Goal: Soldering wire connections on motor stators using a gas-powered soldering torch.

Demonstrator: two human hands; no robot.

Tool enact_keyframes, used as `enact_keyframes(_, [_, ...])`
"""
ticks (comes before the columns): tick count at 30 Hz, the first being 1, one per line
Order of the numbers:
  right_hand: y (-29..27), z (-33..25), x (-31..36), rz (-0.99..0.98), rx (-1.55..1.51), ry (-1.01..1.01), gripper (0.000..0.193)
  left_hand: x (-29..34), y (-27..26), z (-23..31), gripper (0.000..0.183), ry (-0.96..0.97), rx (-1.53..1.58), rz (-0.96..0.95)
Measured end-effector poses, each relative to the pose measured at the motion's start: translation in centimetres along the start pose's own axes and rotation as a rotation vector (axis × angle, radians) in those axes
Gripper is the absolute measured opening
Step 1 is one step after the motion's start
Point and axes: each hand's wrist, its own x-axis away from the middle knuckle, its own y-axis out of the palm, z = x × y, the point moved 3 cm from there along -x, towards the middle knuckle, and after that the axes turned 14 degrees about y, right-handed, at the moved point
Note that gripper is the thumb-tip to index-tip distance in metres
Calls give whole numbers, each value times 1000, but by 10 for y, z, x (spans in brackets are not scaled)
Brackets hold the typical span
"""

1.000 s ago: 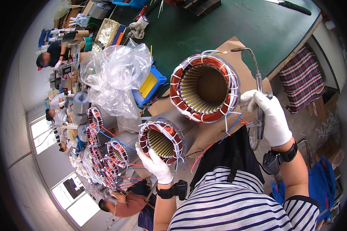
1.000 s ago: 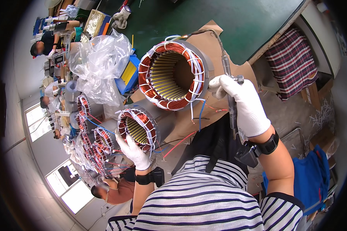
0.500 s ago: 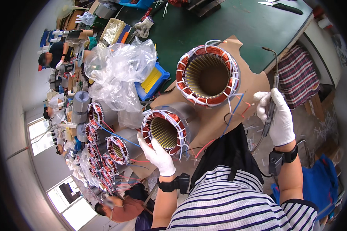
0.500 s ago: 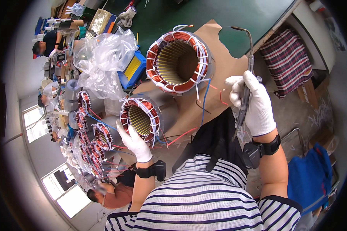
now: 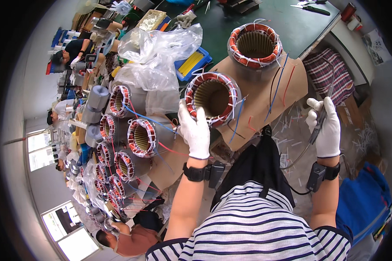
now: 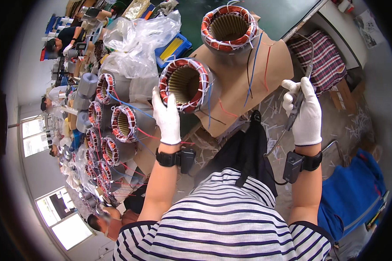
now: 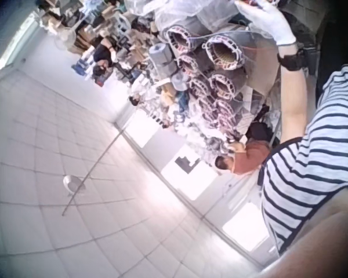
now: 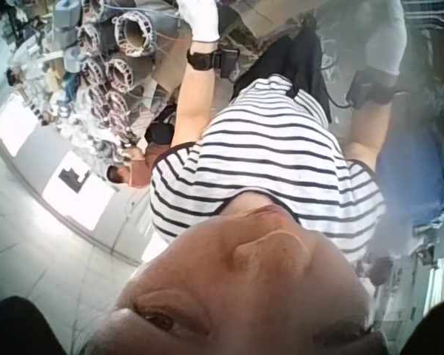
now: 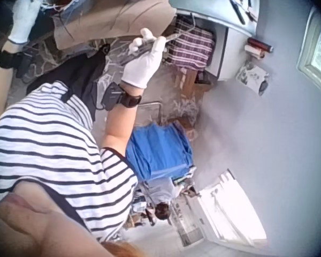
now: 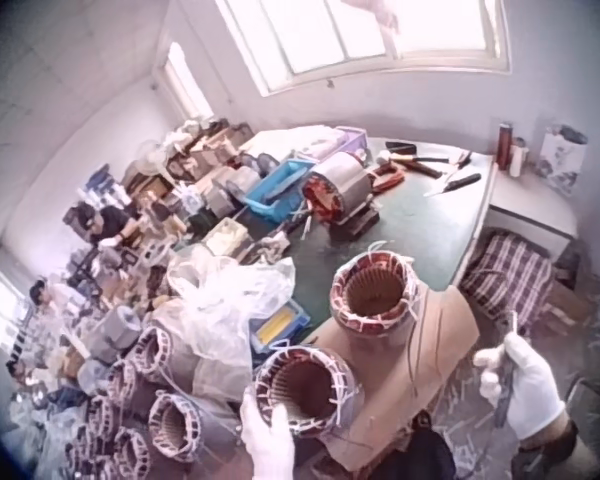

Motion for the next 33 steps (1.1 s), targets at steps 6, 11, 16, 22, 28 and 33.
enact_keyframes(6, [15, 13, 26, -120, 135, 15, 37, -23, -13, 10, 39, 81, 67, 4])
enact_keyframes(11, [39, 25, 7, -174, 330, 238, 36, -1, -2, 5, 59, -5, -131, 120])
enact_keyframes(16, [69, 36, -22, -298, 361, 295, 32, 36, 15, 5, 70, -346, -133, 103])
enact_keyframes(22, [103, 49, -46, -382, 551, 367, 33, 31, 15, 14, 70, -472, 352, 190])
enact_keyframes(28, [109, 65, -68, -379, 565, 479, 37, 35, 34, -5, 67, -495, 684, 263])
enact_keyframes(33, [117, 70, -72, -383, 551, 532, 39, 33, 29, -3, 67, -512, 604, 249])
